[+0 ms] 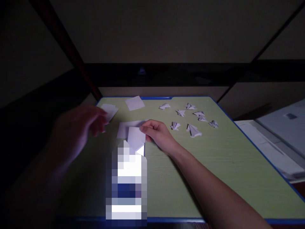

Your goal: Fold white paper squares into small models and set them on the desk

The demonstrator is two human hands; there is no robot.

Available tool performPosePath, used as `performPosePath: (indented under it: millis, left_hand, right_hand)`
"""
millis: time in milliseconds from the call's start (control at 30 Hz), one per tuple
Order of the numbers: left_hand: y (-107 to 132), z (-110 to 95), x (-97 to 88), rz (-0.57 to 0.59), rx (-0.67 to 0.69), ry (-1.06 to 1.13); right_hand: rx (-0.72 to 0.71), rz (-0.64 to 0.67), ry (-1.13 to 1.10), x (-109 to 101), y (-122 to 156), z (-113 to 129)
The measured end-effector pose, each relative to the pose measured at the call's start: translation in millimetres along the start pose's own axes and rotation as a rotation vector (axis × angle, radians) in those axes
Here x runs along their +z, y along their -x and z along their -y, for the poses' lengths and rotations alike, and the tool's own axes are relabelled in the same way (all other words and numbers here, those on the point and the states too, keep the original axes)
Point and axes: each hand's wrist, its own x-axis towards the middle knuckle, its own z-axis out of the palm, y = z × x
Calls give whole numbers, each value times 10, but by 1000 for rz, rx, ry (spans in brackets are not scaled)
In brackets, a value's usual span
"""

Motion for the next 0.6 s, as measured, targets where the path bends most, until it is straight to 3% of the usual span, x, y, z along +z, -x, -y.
performPosePath:
  millis: [100, 167, 400, 600]
  left_hand:
    - [-129, 24, 255, 174, -11, -47]
    - [-162, 53, 410, 218, 13, -52]
    - [-105, 169, 577, 180, 36, 236]
    - [-80, 243, 622, 132, 64, 281]
  right_hand:
    - [-31, -64, -14, -3, -8, 1]
    - [-54, -114, -22, 0, -13, 5]
    - [-62, -159, -2, 38, 6, 30]
    - [-70, -111, 85, 61, 39, 37]
